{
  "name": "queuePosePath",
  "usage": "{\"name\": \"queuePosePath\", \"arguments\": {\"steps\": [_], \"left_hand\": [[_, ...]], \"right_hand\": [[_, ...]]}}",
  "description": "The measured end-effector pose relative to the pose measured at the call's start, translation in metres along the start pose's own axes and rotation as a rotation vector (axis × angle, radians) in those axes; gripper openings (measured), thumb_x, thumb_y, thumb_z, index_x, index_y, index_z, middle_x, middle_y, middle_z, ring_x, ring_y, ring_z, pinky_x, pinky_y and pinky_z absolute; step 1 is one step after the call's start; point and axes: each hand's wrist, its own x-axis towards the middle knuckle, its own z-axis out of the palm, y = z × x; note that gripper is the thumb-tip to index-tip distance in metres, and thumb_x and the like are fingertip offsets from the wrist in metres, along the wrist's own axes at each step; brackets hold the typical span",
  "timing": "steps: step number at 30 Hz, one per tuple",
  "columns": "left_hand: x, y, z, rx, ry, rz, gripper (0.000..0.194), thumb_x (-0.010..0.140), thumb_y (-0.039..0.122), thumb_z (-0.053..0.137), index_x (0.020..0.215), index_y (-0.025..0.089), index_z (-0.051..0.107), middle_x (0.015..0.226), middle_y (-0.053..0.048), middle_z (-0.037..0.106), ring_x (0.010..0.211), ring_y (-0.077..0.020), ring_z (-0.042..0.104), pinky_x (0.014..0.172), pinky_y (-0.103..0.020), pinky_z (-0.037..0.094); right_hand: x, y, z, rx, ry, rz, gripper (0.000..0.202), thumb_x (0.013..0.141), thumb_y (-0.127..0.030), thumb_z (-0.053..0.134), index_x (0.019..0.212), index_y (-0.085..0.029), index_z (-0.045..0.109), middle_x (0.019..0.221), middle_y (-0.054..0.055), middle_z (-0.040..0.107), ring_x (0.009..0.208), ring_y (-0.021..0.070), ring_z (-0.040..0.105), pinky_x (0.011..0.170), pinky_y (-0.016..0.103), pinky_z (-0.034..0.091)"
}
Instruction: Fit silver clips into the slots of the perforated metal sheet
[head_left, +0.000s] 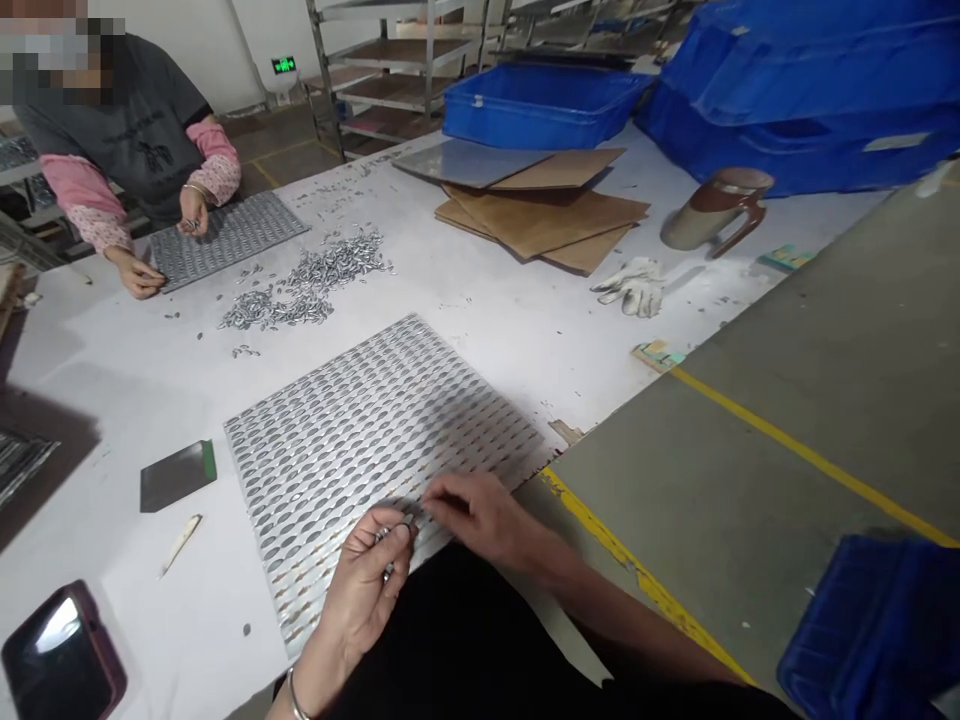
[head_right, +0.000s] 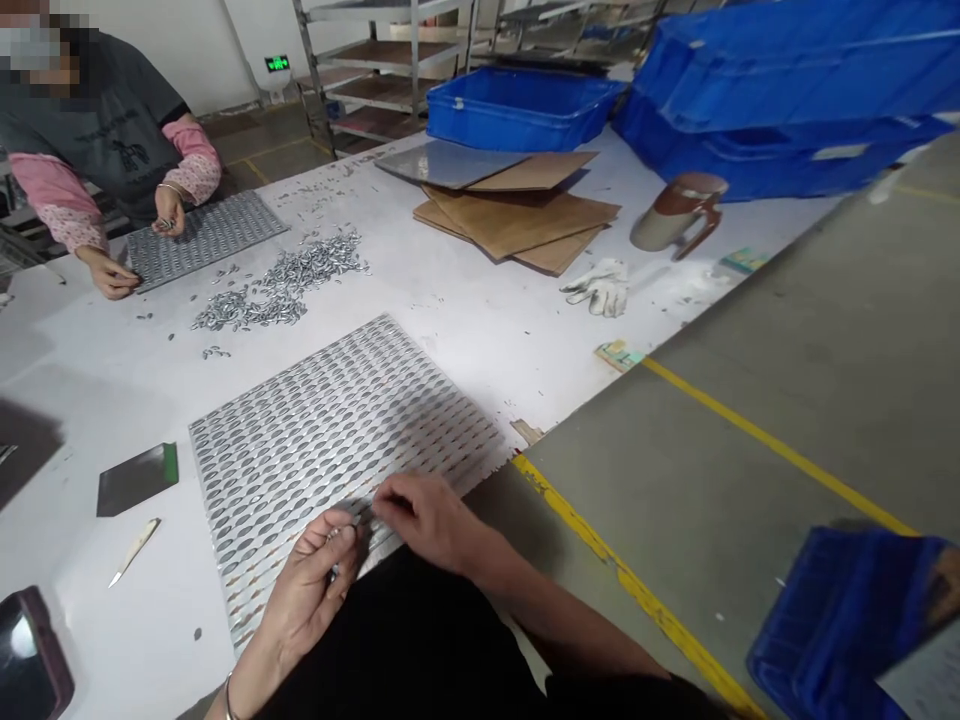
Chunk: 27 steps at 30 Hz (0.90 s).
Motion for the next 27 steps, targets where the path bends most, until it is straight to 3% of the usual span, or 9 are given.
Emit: {"name": "queuePosePath", "arguments": {"steps": [5, 7, 9, 11, 13, 16, 22, 24, 27], "left_hand": [[0.003, -0.002, 0.017, 0.113, 0.048, 0.000, 0.028, 0.067, 0.031, 0.086, 0.075, 0.018, 0.062, 0.046, 0.010, 0.040, 0.039, -0.0022, 0.025, 0.036, -0.016, 0.013], [0.005, 0.000, 0.020, 0.123, 0.053, -0.008, 0.027, 0.067, 0.031, 0.086, 0.079, 0.018, 0.066, 0.048, 0.009, 0.044, 0.039, -0.0018, 0.026, 0.036, -0.015, 0.014], [0.006, 0.003, 0.021, 0.091, 0.049, -0.012, 0.027, 0.070, 0.031, 0.084, 0.089, 0.017, 0.070, 0.062, 0.002, 0.060, 0.046, -0.0033, 0.038, 0.039, -0.014, 0.023], [0.006, 0.007, 0.020, 0.045, 0.043, -0.028, 0.029, 0.075, 0.030, 0.080, 0.097, 0.015, 0.070, 0.085, -0.007, 0.070, 0.060, -0.0075, 0.052, 0.046, -0.015, 0.034], [0.004, 0.011, 0.016, 0.035, 0.050, -0.084, 0.029, 0.078, 0.031, 0.078, 0.100, 0.014, 0.070, 0.095, -0.012, 0.072, 0.069, -0.0108, 0.056, 0.051, -0.017, 0.039], [-0.001, 0.013, 0.011, 0.074, 0.069, -0.175, 0.026, 0.081, 0.033, 0.075, 0.099, 0.017, 0.067, 0.095, -0.012, 0.073, 0.065, -0.0104, 0.055, 0.051, -0.017, 0.039], [0.001, 0.009, 0.003, 0.120, -0.008, -0.116, 0.021, 0.081, 0.033, 0.075, 0.078, 0.017, 0.062, 0.084, -0.008, 0.072, 0.050, -0.0047, 0.045, 0.044, -0.015, 0.033], [0.002, 0.007, 0.001, 0.081, -0.005, -0.105, 0.018, 0.080, 0.030, 0.076, 0.079, 0.016, 0.066, 0.086, -0.008, 0.072, 0.052, -0.0040, 0.046, 0.046, -0.013, 0.035], [0.002, 0.007, 0.001, 0.024, 0.003, -0.104, 0.020, 0.078, 0.027, 0.078, 0.092, 0.014, 0.074, 0.093, -0.011, 0.071, 0.065, -0.0077, 0.055, 0.051, -0.013, 0.041]], "right_hand": [[-0.021, -0.011, 0.018, 0.263, 0.016, 0.146, 0.014, 0.090, -0.028, 0.055, 0.081, -0.019, 0.062, 0.066, -0.004, 0.059, 0.053, 0.0097, 0.053, 0.053, 0.020, 0.042], [-0.017, -0.006, 0.012, 0.323, -0.003, 0.190, 0.015, 0.090, -0.030, 0.054, 0.081, -0.019, 0.061, 0.064, -0.005, 0.056, 0.048, 0.0088, 0.050, 0.049, 0.020, 0.041], [-0.007, 0.006, 0.002, 0.240, 0.043, 0.172, 0.016, 0.089, -0.029, 0.054, 0.079, -0.019, 0.060, 0.064, -0.004, 0.057, 0.053, 0.0099, 0.052, 0.052, 0.020, 0.042], [0.008, 0.022, -0.010, 0.017, 0.190, 0.142, 0.016, 0.088, -0.025, 0.053, 0.076, -0.019, 0.061, 0.068, -0.002, 0.060, 0.062, 0.0123, 0.056, 0.061, 0.022, 0.044], [0.021, 0.038, -0.020, -0.228, 0.317, 0.143, 0.017, 0.089, -0.023, 0.052, 0.076, -0.019, 0.061, 0.073, 0.001, 0.064, 0.070, 0.0148, 0.058, 0.069, 0.025, 0.044], [0.035, 0.057, -0.025, -0.447, 0.326, 0.179, 0.017, 0.090, -0.022, 0.050, 0.078, -0.019, 0.061, 0.078, 0.004, 0.066, 0.075, 0.0173, 0.060, 0.072, 0.026, 0.042], [0.050, 0.065, -0.024, -0.575, 0.238, 0.311, 0.013, 0.087, -0.018, 0.051, 0.076, -0.019, 0.058, 0.076, 0.004, 0.065, 0.072, 0.0181, 0.060, 0.067, 0.026, 0.039], [0.052, 0.063, -0.026, -0.564, 0.249, 0.340, 0.004, 0.084, -0.018, 0.054, 0.083, -0.019, 0.057, 0.072, 0.003, 0.064, 0.069, 0.0184, 0.059, 0.065, 0.027, 0.039], [0.043, 0.052, -0.028, -0.431, 0.347, 0.296, 0.020, 0.084, -0.021, 0.056, 0.104, -0.019, 0.054, 0.068, -0.001, 0.061, 0.064, 0.0182, 0.058, 0.065, 0.027, 0.041]]}}
